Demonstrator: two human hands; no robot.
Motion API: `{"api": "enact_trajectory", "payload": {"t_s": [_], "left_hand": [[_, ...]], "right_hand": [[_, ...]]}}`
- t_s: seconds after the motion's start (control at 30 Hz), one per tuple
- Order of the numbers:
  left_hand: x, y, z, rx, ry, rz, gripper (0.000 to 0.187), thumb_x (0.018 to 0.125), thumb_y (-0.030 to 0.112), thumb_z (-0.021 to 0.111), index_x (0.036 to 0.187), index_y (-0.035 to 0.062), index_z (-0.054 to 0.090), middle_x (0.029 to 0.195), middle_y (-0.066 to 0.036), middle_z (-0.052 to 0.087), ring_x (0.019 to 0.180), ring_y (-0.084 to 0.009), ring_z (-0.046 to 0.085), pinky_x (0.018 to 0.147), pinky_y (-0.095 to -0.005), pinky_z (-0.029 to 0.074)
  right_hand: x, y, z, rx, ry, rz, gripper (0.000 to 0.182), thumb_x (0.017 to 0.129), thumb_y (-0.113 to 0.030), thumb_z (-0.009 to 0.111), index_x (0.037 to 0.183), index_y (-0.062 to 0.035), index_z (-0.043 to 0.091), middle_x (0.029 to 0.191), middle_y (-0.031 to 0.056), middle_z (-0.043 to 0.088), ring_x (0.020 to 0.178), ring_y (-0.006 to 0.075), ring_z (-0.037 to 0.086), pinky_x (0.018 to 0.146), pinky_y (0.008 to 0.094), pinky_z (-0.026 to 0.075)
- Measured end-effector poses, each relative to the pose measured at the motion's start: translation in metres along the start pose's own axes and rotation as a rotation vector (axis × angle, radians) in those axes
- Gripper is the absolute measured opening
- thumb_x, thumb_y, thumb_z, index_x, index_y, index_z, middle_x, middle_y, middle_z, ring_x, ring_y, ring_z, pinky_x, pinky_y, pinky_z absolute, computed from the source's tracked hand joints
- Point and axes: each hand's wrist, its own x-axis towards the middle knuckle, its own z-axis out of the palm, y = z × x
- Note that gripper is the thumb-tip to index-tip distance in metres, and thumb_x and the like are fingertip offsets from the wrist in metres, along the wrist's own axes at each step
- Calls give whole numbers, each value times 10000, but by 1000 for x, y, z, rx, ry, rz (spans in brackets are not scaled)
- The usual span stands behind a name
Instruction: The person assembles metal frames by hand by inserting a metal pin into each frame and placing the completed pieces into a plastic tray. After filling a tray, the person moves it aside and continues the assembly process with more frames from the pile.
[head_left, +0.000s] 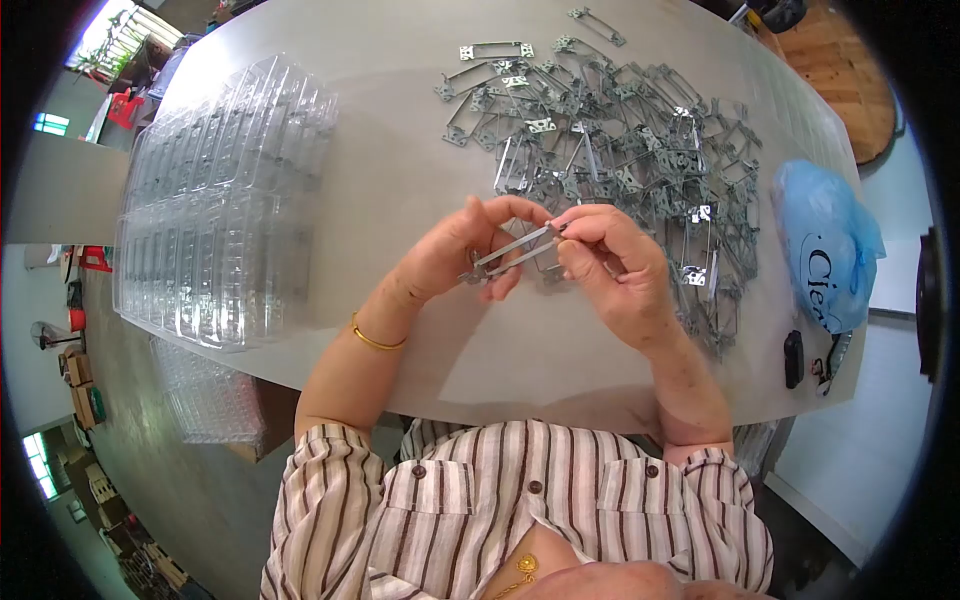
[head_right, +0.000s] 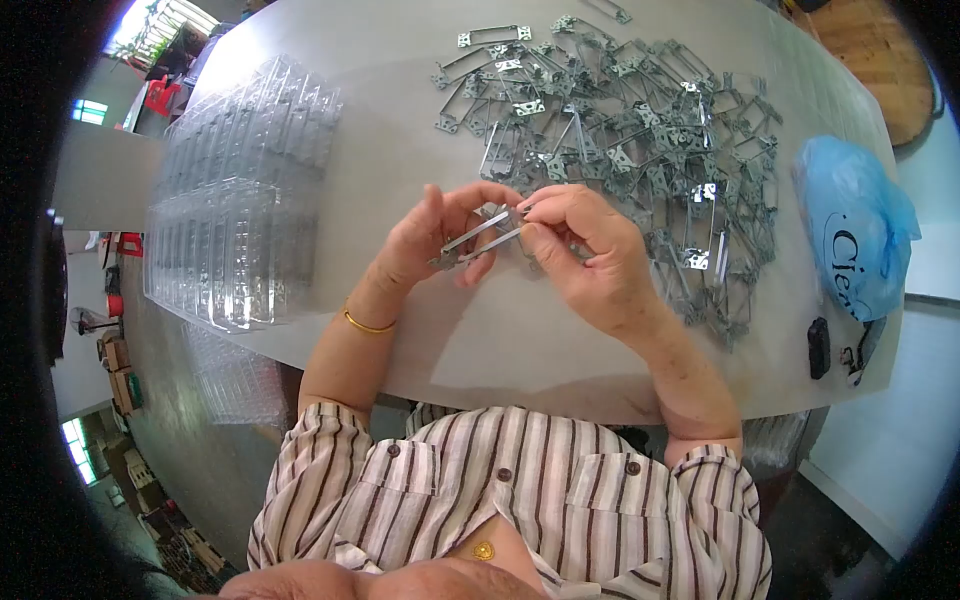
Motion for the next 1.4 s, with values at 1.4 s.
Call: {"api": "enact_trajectory", "payload": {"t_s": [1.4], "left_hand": [[-3, -6, 1, 17, 55, -15, 619, 1005, 544, 531, 1189, -43, 590, 801, -82, 597, 647, -163, 546, 562, -288, 427]], "right_hand": [[-4, -25, 5, 399, -56, 490, 126, 1031, -175, 591, 1013, -51, 597, 698, -9, 588, 566, 39, 528, 495, 207, 429]]}}
